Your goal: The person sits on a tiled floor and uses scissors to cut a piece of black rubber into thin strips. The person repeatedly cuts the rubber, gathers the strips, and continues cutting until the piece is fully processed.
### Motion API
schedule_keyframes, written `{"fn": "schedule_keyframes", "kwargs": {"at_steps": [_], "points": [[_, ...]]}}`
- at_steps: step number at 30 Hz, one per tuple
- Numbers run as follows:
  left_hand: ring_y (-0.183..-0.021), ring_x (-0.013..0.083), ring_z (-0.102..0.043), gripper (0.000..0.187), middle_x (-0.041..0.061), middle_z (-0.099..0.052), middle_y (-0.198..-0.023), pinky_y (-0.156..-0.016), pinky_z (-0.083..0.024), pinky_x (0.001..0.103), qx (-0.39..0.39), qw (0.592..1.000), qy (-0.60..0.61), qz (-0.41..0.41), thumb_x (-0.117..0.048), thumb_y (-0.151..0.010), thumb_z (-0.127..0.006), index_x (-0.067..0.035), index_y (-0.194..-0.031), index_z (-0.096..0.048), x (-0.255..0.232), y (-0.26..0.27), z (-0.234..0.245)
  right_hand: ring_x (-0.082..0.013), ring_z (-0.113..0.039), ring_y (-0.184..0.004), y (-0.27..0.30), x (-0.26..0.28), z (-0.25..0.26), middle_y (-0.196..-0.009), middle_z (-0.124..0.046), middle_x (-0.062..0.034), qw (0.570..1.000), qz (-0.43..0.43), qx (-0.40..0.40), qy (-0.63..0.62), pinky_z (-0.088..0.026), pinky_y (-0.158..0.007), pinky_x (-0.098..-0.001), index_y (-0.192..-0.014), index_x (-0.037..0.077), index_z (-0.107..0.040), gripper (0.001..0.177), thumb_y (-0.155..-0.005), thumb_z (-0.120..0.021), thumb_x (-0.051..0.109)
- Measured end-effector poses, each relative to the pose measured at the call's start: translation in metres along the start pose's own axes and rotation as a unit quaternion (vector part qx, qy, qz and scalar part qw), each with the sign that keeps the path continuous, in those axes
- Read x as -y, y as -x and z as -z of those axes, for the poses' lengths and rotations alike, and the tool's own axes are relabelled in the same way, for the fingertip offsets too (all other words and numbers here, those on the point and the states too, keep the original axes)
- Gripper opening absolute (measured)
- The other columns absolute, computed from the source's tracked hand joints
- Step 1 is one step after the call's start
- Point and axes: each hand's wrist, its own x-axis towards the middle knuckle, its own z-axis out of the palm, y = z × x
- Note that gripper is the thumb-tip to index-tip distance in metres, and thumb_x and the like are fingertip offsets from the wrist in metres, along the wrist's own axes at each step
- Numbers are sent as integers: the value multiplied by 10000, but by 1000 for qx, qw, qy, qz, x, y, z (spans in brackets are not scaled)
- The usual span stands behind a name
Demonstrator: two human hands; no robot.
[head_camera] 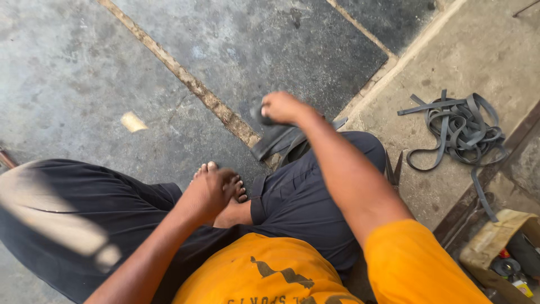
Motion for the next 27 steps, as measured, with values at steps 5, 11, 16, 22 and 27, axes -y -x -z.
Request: {"fn": "schedule_keyframes", "kwargs": {"at_steps": [5,11,16,22,27], "points": [[-1342,348,-567,831,218,-580,-1451,-1065,-503,479,-60,960,272,16,-452,-804,-844,-69,-1461,-510,-13,-47,46,-152,-719,-985,64,65,91,-1107,-755,-67,920,7,-99,-379,-590,-901,-325,-1224,50,-684,271,-1040,-583,222],[-1096,335,-676,595,219,-735,-1198,-930,-562,475,-9,900,433,-38,-307,-828,-861,2,-1305,-685,-50,-94,43,-117,-714,-946,99,122,119,-1010,-718,-45,865,91,-126,-477,-634,-884,-324,-1196,56,-657,220,-1078,-545,204],[-987,230,-758,351,150,-792,-1070,-942,-616,399,182,797,576,3,-209,-912,-746,-28,-1212,-731,-46,-85,-3,-96,-708,-864,85,106,130,-929,-715,-19,882,70,-263,-386,-640,-845,-297,-1187,96,-680,202,-1090,-535,198],[-1070,216,-745,347,123,-777,-1154,-1033,-582,384,256,768,587,-11,-168,-955,-690,-3,-1260,-706,-17,-79,-25,-75,-661,-893,57,55,142,-983,-717,-12,863,76,-375,-331,-585,-816,-283,-1162,64,-700,169,-1137,-565,162],[-1121,235,-734,403,140,-771,-1190,-1058,-561,405,225,807,546,5,-136,-934,-692,-19,-1319,-683,-11,-78,-6,-88,-709,-933,51,22,142,-1018,-737,-11,857,54,-382,-340,-636,-850,-299,-1179,90,-703,165,-1128,-565,164]]}}
